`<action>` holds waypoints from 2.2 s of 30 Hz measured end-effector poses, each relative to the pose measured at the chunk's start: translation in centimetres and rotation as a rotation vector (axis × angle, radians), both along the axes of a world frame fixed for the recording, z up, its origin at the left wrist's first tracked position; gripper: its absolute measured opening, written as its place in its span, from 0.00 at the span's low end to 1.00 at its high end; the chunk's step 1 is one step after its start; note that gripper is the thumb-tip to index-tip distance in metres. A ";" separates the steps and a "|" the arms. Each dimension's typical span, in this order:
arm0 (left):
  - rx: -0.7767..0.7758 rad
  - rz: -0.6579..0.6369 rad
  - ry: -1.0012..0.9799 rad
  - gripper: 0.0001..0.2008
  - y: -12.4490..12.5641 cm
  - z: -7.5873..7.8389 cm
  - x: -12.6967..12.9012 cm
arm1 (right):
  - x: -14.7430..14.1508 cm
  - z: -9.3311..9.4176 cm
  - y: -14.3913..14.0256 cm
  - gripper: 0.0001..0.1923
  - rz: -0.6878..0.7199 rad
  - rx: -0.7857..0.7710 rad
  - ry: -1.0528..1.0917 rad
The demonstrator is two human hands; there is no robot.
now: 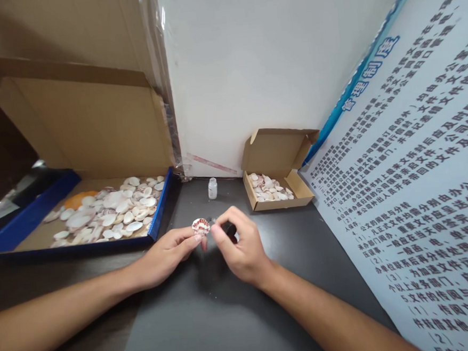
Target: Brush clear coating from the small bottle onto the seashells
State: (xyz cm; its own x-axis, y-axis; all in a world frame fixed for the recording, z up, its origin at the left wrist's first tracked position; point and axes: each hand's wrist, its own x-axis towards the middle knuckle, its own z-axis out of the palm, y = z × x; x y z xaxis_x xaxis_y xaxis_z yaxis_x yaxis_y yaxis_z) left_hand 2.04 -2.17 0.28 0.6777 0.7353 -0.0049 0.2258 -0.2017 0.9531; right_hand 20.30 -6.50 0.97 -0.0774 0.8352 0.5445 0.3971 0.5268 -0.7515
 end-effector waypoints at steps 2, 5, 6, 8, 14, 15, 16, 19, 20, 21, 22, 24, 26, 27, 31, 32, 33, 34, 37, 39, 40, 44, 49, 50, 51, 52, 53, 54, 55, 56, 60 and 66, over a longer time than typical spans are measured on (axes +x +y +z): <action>-0.024 0.016 -0.001 0.18 -0.1 0.0 0.0 | 0.1 -0.1 0.2 0.10 -0.056 -0.030 0.043; -0.049 0.034 -0.039 0.18 -0.1 -0.1 -0.1 | 0.2 -0.2 0.2 0.10 0.003 -0.070 0.074; -0.054 0.034 -0.054 0.19 -0.1 -0.2 -0.1 | 0.1 -0.2 0.1 0.10 0.022 -0.077 0.084; -0.060 0.022 -0.081 0.18 0.0 -0.3 -0.1 | 0.1 -0.1 0.0 0.10 0.045 -0.084 0.114; -0.006 -0.082 -0.126 0.17 0.2 -0.4 -0.2 | -0.3 0.1 -0.3 0.10 0.147 -0.101 0.188; -0.003 -0.095 -0.128 0.17 0.2 -0.5 -0.2 | -0.4 0.1 -0.4 0.09 0.154 -0.107 0.195; -0.006 -0.103 -0.131 0.17 0.2 -0.5 -0.3 | -0.4 0.1 -0.4 0.09 0.157 -0.112 0.199; -0.044 -0.100 -0.148 0.18 0.2 -0.7 -0.4 | -0.3 -0.1 -0.3 0.09 0.168 -0.129 0.193; -0.056 -0.091 -0.153 0.18 0.2 -0.7 -0.4 | -0.3 -0.2 -0.3 0.09 0.171 -0.135 0.184; -0.064 -0.080 -0.153 0.19 0.2 -0.7 -0.4 | -0.3 -0.3 -0.3 0.09 0.166 -0.137 0.175; -0.069 -0.067 -0.149 0.19 0.1 -0.7 -0.4 | -0.2 -0.3 -0.3 0.09 0.153 -0.131 0.167; -0.070 -0.044 -0.135 0.20 0.1 -0.7 -0.3 | -0.2 -0.3 -0.4 0.09 0.125 -0.099 0.154; -0.068 -0.030 -0.126 0.21 0.0 -0.7 -0.2 | -0.2 -0.2 -0.4 0.09 0.140 -0.075 0.129; -0.066 -0.027 -0.122 0.21 0.0 -0.6 -0.1 | -0.2 -0.1 -0.5 0.09 0.160 -0.073 0.113; -0.046 -0.014 -0.082 0.21 -0.1 -0.6 -0.1 | -0.3 0.2 -0.3 0.08 0.082 -0.069 0.078; -0.039 -0.016 -0.070 0.21 -0.1 -0.6 -0.1 | -0.3 0.2 -0.3 0.08 0.038 -0.059 0.083; -0.030 -0.020 -0.062 0.21 0.0 -0.6 -0.1 | -0.3 0.3 -0.3 0.08 0.018 -0.053 0.085; -0.020 -0.026 -0.060 0.21 0.0 -0.7 -0.1 | -0.3 0.3 -0.3 0.08 0.029 -0.052 0.083; 0.019 -0.040 -0.076 0.21 0.1 -0.7 -0.1 | -0.3 0.3 -0.3 0.08 0.150 -0.072 0.060; 0.046 -0.047 -0.072 0.21 0.1 -0.7 -0.1 | -0.3 0.3 -0.3 0.08 0.129 -0.085 0.053; 0.055 -0.050 -0.064 0.21 0.1 -0.6 0.0 | -0.3 0.2 -0.3 0.07 0.082 -0.085 0.058; 0.061 -0.047 -0.039 0.20 0.1 -0.5 0.1 | -0.3 0.1 -0.3 0.07 0.053 -0.052 0.074; 0.069 -0.038 -0.024 0.21 0.1 -0.6 0.0 | -0.4 0.1 -0.3 0.08 0.083 -0.062 0.023; 0.065 -0.039 -0.019 0.21 0.1 -0.6 0.0 | -0.4 0.1 -0.3 0.07 0.036 -0.059 0.029; 0.060 -0.039 -0.016 0.21 0.1 -0.6 0.0 | -0.4 0.1 -0.3 0.07 0.007 -0.050 0.040; 0.056 -0.038 -0.016 0.21 0.1 -0.6 0.0 | -0.4 0.1 -0.4 0.08 0.013 -0.045 0.044; 0.054 -0.035 -0.018 0.21 0.1 -0.6 0.0 | -0.4 0.1 -0.4 0.08 0.049 -0.043 0.041; 0.055 -0.033 -0.021 0.21 0.0 -0.6 0.0 | -0.4 0.1 -0.4 0.08 0.095 -0.046 0.028; 0.058 -0.030 -0.023 0.21 0.0 -0.6 0.0 | -0.4 0.1 -0.4 0.09 0.127 -0.050 0.012; 0.061 -0.027 -0.022 0.21 0.0 -0.6 0.0 | -0.4 0.1 -0.4 0.09 0.130 -0.057 -0.001; 0.054 -0.018 -0.007 0.20 0.0 -0.5 0.0 | -0.5 -0.1 -0.4 0.08 -0.037 -0.069 0.031; 0.025 0.016 -0.022 0.20 0.0 -0.7 0.0 | -0.6 -0.2 -0.6 0.08 0.134 -0.088 -0.011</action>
